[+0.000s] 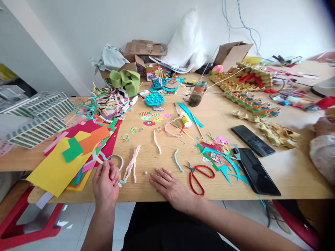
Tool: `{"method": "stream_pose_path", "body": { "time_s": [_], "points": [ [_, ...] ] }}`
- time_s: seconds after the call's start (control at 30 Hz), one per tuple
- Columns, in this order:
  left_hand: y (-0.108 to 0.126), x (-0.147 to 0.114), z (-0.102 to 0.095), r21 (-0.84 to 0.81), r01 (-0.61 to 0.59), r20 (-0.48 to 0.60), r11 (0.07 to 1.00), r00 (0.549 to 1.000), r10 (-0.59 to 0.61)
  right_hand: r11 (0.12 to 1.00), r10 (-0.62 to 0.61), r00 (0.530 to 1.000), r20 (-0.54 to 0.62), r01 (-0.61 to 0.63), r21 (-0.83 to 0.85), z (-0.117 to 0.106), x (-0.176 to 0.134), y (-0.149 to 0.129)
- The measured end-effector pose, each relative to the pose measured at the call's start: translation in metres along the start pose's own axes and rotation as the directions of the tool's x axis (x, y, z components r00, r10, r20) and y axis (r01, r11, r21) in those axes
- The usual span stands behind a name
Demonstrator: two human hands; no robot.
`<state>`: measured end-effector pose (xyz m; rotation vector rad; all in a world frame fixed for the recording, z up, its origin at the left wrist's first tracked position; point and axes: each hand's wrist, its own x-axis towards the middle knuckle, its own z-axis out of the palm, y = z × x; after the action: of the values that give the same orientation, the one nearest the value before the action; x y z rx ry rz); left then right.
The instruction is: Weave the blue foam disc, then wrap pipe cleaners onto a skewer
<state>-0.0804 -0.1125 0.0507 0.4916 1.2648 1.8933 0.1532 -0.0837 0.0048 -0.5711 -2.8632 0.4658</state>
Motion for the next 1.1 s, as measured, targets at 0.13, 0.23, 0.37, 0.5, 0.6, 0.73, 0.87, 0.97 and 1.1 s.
{"method": "stream_pose_path", "body": {
  "time_s": [0.13,0.23,0.37,0.5,0.6,0.73,0.87,0.97,1.1],
  "points": [
    [-0.002,0.001,0.009,-0.012,0.002,0.034,1.000,0.999,-0.001,0.994,0.042,0.999,-0.034,-0.038,0.099,-0.009,-0.013,0.002],
    [-0.003,0.000,0.014,-0.022,-0.013,0.055,1.000,0.998,0.014,0.987,0.081,0.996,-0.048,-0.073,0.145,-0.011,-0.010,-0.002],
    [-0.003,-0.003,0.014,-0.022,-0.009,0.056,1.000,0.998,0.010,0.974,0.132,0.987,-0.096,-0.111,0.196,-0.020,-0.009,-0.001],
    [-0.001,-0.004,0.010,-0.006,-0.003,0.033,1.000,0.999,0.003,0.945,0.323,0.879,-0.350,-0.283,0.162,-0.045,-0.033,0.034],
    [-0.001,-0.003,0.010,0.008,0.004,0.022,1.000,1.000,-0.005,0.864,0.444,0.773,-0.452,-0.503,-0.010,-0.062,-0.062,0.075],
    [-0.005,-0.001,0.012,0.000,0.033,0.034,0.999,0.999,-0.033,0.725,0.486,0.723,-0.491,-0.647,-0.235,-0.064,-0.075,0.098],
    [-0.009,-0.003,0.013,-0.004,0.047,0.045,0.999,0.998,-0.047,0.775,0.495,0.750,-0.440,-0.609,-0.166,-0.048,-0.041,0.071],
    [-0.009,-0.004,0.012,0.004,0.059,0.045,0.998,0.997,-0.059,0.799,0.503,0.782,-0.368,-0.583,-0.148,-0.034,-0.009,0.048],
    [-0.004,-0.004,0.008,0.024,0.054,0.030,0.998,0.998,-0.055,0.797,0.500,0.786,-0.364,-0.582,-0.161,-0.030,0.000,0.048]
  ]
}}
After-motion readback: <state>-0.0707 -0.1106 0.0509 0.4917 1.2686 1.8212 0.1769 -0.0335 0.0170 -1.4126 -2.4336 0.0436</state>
